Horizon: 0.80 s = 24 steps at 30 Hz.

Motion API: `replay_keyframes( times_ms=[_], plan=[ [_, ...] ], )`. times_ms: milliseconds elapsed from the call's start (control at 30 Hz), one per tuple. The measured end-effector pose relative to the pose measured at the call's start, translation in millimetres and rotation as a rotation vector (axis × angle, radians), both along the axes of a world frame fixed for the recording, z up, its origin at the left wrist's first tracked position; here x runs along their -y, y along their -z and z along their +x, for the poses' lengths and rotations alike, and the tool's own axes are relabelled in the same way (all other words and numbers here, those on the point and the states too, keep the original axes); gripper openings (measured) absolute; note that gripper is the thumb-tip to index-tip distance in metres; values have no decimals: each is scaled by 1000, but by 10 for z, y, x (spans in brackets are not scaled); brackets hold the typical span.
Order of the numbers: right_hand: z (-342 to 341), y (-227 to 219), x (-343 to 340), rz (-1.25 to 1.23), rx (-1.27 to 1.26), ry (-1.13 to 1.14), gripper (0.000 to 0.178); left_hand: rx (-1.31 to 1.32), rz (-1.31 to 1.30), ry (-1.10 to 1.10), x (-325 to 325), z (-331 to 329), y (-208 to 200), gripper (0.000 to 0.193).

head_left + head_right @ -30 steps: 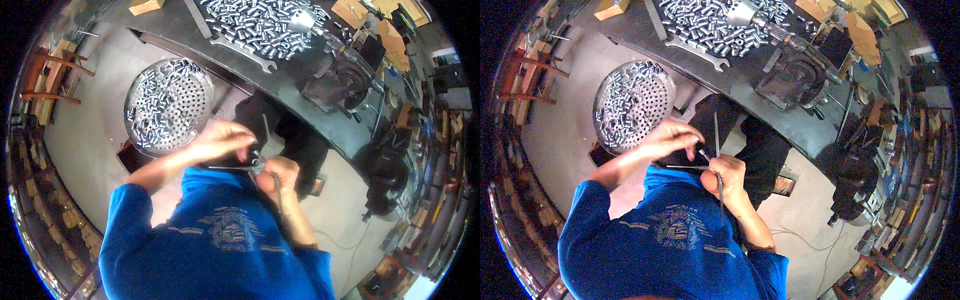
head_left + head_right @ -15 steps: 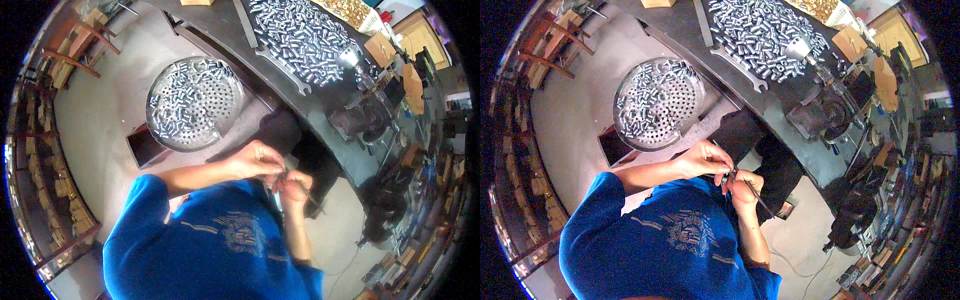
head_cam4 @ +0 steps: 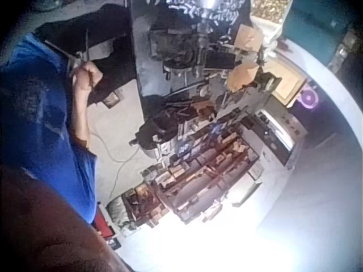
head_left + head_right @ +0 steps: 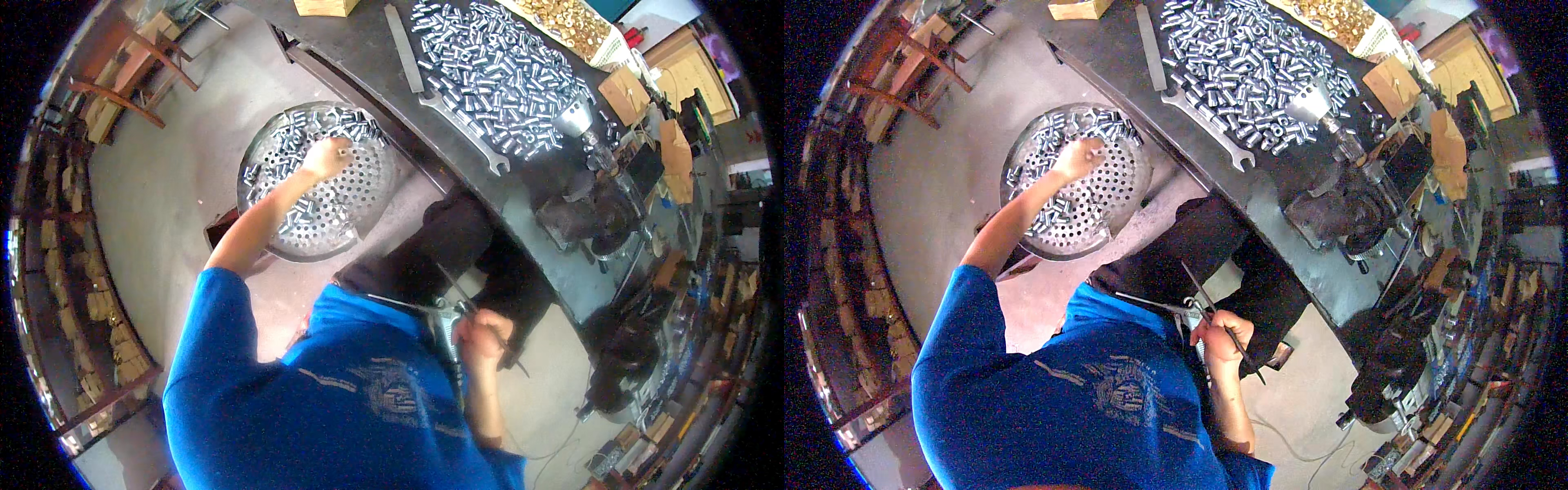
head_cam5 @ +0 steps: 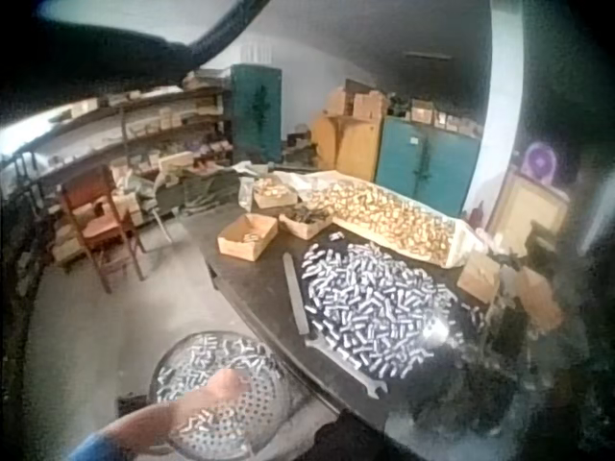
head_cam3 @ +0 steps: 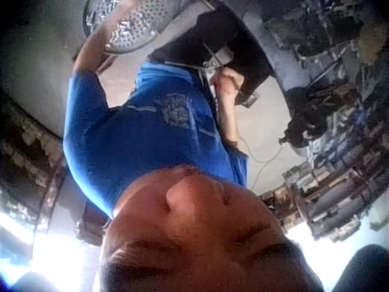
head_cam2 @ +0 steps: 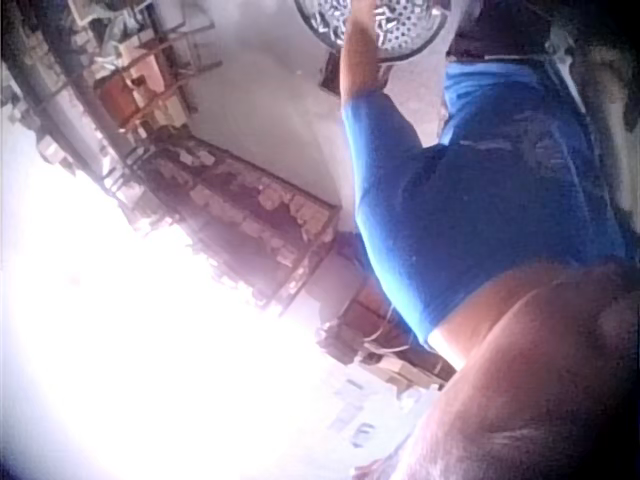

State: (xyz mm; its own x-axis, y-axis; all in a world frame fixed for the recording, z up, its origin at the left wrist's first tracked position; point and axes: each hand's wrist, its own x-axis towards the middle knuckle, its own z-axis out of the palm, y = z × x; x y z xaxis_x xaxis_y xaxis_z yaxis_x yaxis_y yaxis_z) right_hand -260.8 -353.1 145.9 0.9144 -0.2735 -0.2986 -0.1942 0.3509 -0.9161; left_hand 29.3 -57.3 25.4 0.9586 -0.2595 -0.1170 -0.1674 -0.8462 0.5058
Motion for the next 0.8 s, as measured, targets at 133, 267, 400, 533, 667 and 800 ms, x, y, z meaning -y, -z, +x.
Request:
replay_keyframes(
  times_ms=[133, 267, 400, 533, 667, 800],
  plan=[
    [-28, 16, 26, -50, 18, -11, 25, 74, 141, 22, 133, 527, -10, 48],
    [-26, 56, 68, -11, 36, -34, 24, 119, 256, 8, 227, 829, 285, 50],
    [-30, 42, 65, -21, 7, -11, 22, 155, 396, 0, 339, 728, 551, 49],
    [-51, 71, 47, -13, 25, -6, 23, 310, 332, -8, 356, 360, 485, 44],
    [-45, 35, 37, -55, 108, -56, 26, 301, 231, 59, 218, 47, 509, 30],
    [-26, -115, -30, -36, 35, -35, 31, 279, 193, 178, 17, -390, 469, 29]
  ],
)
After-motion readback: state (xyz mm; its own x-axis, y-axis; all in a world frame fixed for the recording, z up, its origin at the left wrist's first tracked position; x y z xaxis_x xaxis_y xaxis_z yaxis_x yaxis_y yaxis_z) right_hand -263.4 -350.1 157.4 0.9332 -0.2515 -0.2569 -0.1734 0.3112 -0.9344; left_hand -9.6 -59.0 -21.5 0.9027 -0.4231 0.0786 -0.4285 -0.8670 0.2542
